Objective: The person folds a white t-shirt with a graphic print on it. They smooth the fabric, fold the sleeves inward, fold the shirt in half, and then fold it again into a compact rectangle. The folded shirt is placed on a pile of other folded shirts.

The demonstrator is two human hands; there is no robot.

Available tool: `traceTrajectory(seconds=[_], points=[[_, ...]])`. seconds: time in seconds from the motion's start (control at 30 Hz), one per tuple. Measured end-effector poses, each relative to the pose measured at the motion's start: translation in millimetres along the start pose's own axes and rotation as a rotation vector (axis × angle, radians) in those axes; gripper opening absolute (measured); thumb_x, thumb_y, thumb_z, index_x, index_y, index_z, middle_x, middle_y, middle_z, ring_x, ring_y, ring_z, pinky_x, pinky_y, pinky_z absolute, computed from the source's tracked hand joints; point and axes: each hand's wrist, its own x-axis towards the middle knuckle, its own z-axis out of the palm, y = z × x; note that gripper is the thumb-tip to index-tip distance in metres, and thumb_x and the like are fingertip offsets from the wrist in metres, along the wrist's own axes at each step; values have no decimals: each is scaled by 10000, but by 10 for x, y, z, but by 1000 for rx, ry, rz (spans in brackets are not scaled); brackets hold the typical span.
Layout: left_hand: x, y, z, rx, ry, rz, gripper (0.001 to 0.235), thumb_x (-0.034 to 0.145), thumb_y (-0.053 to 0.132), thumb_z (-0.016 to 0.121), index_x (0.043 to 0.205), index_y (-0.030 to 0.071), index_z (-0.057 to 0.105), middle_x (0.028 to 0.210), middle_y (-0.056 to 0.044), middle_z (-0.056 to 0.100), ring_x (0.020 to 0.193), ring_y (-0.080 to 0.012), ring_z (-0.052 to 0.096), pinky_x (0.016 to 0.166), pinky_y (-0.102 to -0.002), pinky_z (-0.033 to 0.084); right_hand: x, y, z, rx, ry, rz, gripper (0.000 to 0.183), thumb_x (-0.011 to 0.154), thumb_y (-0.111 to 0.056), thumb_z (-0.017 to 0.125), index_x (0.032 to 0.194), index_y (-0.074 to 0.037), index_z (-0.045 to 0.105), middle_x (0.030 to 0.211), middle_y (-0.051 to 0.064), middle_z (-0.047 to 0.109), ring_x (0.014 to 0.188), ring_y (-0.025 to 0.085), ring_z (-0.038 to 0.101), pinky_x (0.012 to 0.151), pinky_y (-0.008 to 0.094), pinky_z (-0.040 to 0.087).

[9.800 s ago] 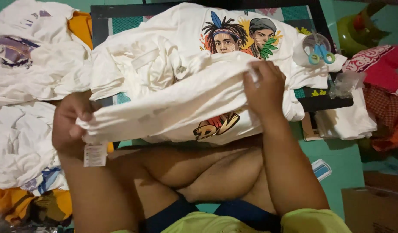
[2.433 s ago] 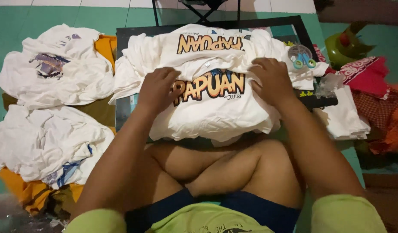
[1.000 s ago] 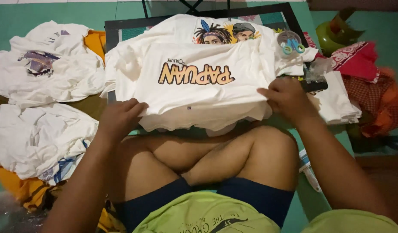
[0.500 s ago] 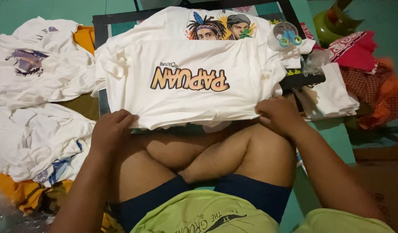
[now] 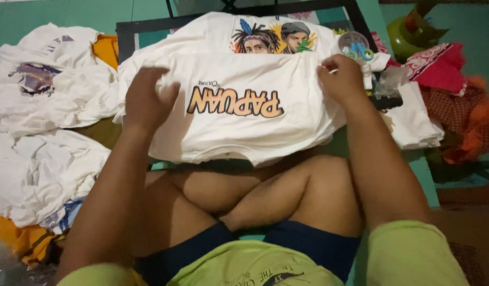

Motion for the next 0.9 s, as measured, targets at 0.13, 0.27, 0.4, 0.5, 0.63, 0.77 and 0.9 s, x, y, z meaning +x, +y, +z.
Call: traceTrajectory(seconds=[0.13,0.27,0.4,0.5,0.63,0.77,0.9], points=[[583,-88,366,1,-150,-239,491,1009,360,606,1410,76,593,1414,-150,568,1290,-369,505,1004,-560,397,23,-614,57,-39,-51,290,370,934,-439,757,1095,-110,703,1114,80,708,995,296,663,819,441,505],[763,-235,467,224,-323,-247,433,1031,483,621,1175,104,771,1061,-153,739,1048,-398,689,866,-592,494,345,-78,493,109,255,94,226,899,-372,689,922,-149,719,827,71,695,898,329,715,770,428,531],[723,-538,507,-58,-201,-394,243,991,391,653,1112,222,779,993,-33,731,991,-293,706,829,-495,527,276,-52,436,530,489,40,138,903,-207,673,877,-78,714,765,70,656,798,167,644,783,342,510],[678,-328,300,-306,-120,-382,219,1027,294,647,1030,114,771,919,-106,726,929,-334,706,789,-458,532,174,-452,315,926,448,62,112,931,-176,600,854,-116,655,877,15,746,852,91,642,835,227,508],[797,-428,380,-335,-125,-336,211,1021,243,620,1014,97,772,888,-106,724,868,-318,711,788,-434,561,329,-400,433,939,432,71,130,950,-199,637,913,-77,662,881,-17,609,876,107,574,847,234,490],[955,-121,182,-205,-392,-476,412,860,338,676,1223,153,739,1088,-178,724,1099,-400,674,936,-499,520,391,-473,514,530,460,14,174,956,-215,685,834,-91,677,705,48,595,752,207,627,771,364,495],[1045,-113,101,-209,-457,-387,361,891,307,655,1147,89,786,1087,-252,734,1071,-492,680,919,-546,521,518,-447,474,219,592,-157,168,956,-163,694,850,-32,694,747,216,639,825,454,649,758,476,484]])
